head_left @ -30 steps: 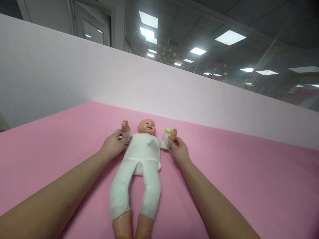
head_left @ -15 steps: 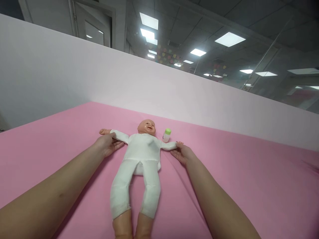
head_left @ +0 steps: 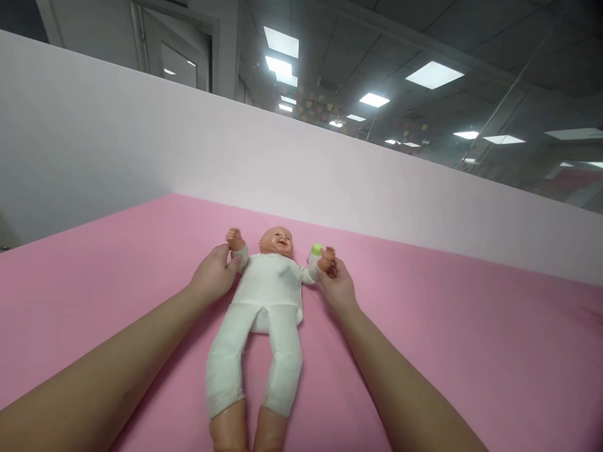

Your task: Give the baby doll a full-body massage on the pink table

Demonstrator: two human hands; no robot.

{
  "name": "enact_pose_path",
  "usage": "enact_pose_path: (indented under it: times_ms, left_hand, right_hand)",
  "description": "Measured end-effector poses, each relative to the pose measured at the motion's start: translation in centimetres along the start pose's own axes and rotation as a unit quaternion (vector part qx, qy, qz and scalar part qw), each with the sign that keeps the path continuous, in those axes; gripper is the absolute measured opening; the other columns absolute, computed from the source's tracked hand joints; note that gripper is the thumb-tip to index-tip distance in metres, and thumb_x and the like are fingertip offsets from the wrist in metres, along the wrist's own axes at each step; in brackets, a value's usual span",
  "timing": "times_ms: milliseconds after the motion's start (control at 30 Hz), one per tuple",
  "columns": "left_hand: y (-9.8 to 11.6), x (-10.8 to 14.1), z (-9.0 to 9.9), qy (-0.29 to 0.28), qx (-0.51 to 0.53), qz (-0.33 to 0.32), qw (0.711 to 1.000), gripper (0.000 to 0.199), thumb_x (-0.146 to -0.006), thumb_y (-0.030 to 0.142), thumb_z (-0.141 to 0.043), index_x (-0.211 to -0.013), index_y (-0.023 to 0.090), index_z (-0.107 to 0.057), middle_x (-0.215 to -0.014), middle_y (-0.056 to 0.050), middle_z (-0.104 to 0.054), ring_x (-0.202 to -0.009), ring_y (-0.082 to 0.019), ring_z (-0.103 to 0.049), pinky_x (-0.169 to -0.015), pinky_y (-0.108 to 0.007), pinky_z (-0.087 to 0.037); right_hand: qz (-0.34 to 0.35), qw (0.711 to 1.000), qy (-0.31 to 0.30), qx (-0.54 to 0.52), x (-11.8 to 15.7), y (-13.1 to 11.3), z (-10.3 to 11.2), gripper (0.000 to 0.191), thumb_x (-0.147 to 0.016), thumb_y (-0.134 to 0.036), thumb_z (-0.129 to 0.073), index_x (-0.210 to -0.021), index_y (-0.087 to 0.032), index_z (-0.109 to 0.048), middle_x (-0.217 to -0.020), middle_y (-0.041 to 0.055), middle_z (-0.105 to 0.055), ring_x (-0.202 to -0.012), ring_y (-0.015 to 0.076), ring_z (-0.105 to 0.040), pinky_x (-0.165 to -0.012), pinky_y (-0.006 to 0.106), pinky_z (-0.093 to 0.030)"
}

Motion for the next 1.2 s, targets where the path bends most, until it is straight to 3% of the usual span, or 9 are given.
enact_pose_path:
  times_ms: [100,233,400,600,767,967,1067,1200]
  left_hand:
    - [3.9,1.2,-0.9,-0.015,-0.173,-0.141,0.975,0.046,-0.104,0.048,-0.047,-0.138,0.02,-0.06,-0.155,-0.017,-0.053,-0.139,-0.039,-0.052,-0.111,-0.053,-0.045]
    - [6.2,2.6,-2.5,-0.027,-0.302,-0.218,0.928,0.041,-0.106,0.031,-0.042,-0.141,0.02,-0.061,-0.168,-0.014,-0.04,-0.15,-0.035,-0.042,-0.116,-0.049,-0.042]
    - [7.5,3.8,-3.8,-0.048,-0.386,-0.276,0.879,0.055,-0.103,0.018,-0.04,-0.157,0.02,-0.05,-0.173,-0.012,-0.03,-0.151,-0.037,-0.042,-0.113,-0.05,-0.043]
    - [7.0,3.7,-4.7,-0.085,-0.4,-0.271,0.871,0.054,-0.104,0.02,-0.041,-0.157,0.021,-0.052,-0.164,-0.015,-0.047,-0.149,-0.037,-0.045,-0.112,-0.05,-0.043]
    - [6.3,3.3,-4.9,-0.093,-0.377,-0.256,0.885,0.055,-0.105,0.02,-0.04,-0.158,0.022,-0.05,-0.163,-0.014,-0.048,-0.148,-0.036,-0.047,-0.11,-0.05,-0.044]
    - [5.3,2.3,-3.3,-0.073,-0.241,-0.208,0.945,0.051,-0.106,0.032,-0.042,-0.155,0.026,-0.05,-0.156,-0.011,-0.056,-0.137,-0.032,-0.057,-0.11,-0.045,-0.044]
    - [3.0,1.0,-2.0,-0.066,-0.138,-0.117,0.981,0.046,-0.104,0.042,-0.046,-0.148,0.029,-0.054,-0.138,-0.009,-0.069,-0.121,-0.032,-0.067,-0.094,-0.041,-0.051]
    - [-2.9,-0.6,-0.2,-0.009,-0.03,0.074,0.997,0.042,-0.1,0.052,-0.051,-0.127,0.021,-0.059,-0.112,-0.013,-0.075,-0.098,-0.036,-0.071,-0.081,-0.042,-0.053]
  right_hand:
    - [0.147,0.97,-0.099,0.167,2.0,-3.5,-3.4,0.05,-0.092,-0.017,-0.066,-0.139,-0.031,-0.065,-0.137,0.0042,-0.07,-0.121,0.0269,-0.066,-0.107,0.047,-0.055]
    - [0.291,0.888,-0.174,0.311,4.3,-5.0,-6.4,0.051,-0.093,-0.006,-0.06,-0.138,-0.027,-0.069,-0.135,0.008,-0.069,-0.126,0.0284,-0.06,-0.113,0.051,-0.048]
    - [0.345,0.848,-0.184,0.359,5.1,-5.2,-7.5,0.048,-0.096,-0.009,-0.063,-0.14,-0.028,-0.069,-0.13,0.0092,-0.07,-0.121,0.0284,-0.06,-0.109,0.048,-0.051]
    - [0.36,0.831,-0.203,0.372,5.7,-5.8,-8.5,0.047,-0.096,-0.007,-0.061,-0.138,-0.026,-0.07,-0.134,0.0093,-0.07,-0.123,0.0271,-0.061,-0.115,0.048,-0.047]
    - [0.334,0.855,-0.207,0.337,5.3,-5.6,-8.4,0.044,-0.096,-0.007,-0.061,-0.135,-0.024,-0.07,-0.134,0.0075,-0.072,-0.125,0.0258,-0.061,-0.118,0.047,-0.045]
    - [0.208,0.939,-0.142,0.233,3.0,-4.2,-5.3,0.043,-0.097,-0.018,-0.063,-0.137,-0.031,-0.067,-0.132,0.004,-0.072,-0.12,0.0267,-0.065,-0.107,0.049,-0.054]
    - [0.115,0.983,-0.079,0.121,1.3,-2.3,-2.6,0.046,-0.097,-0.026,-0.065,-0.143,-0.032,-0.063,-0.137,0.0037,-0.07,-0.117,0.0252,-0.069,-0.1,0.044,-0.059]
    - [0.0,1.0,0.017,-0.014,-0.9,1.5,0.9,0.065,-0.093,-0.03,-0.073,-0.153,-0.028,-0.049,-0.146,0.0082,-0.065,-0.123,0.0258,-0.068,-0.103,0.041,-0.06]
Point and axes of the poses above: each hand's wrist, its own x-axis away from the middle knuckle, its own z-axis out of the back of the hand, y = z × x, the point moved 9 cm from there along -x, towards the middle knuckle
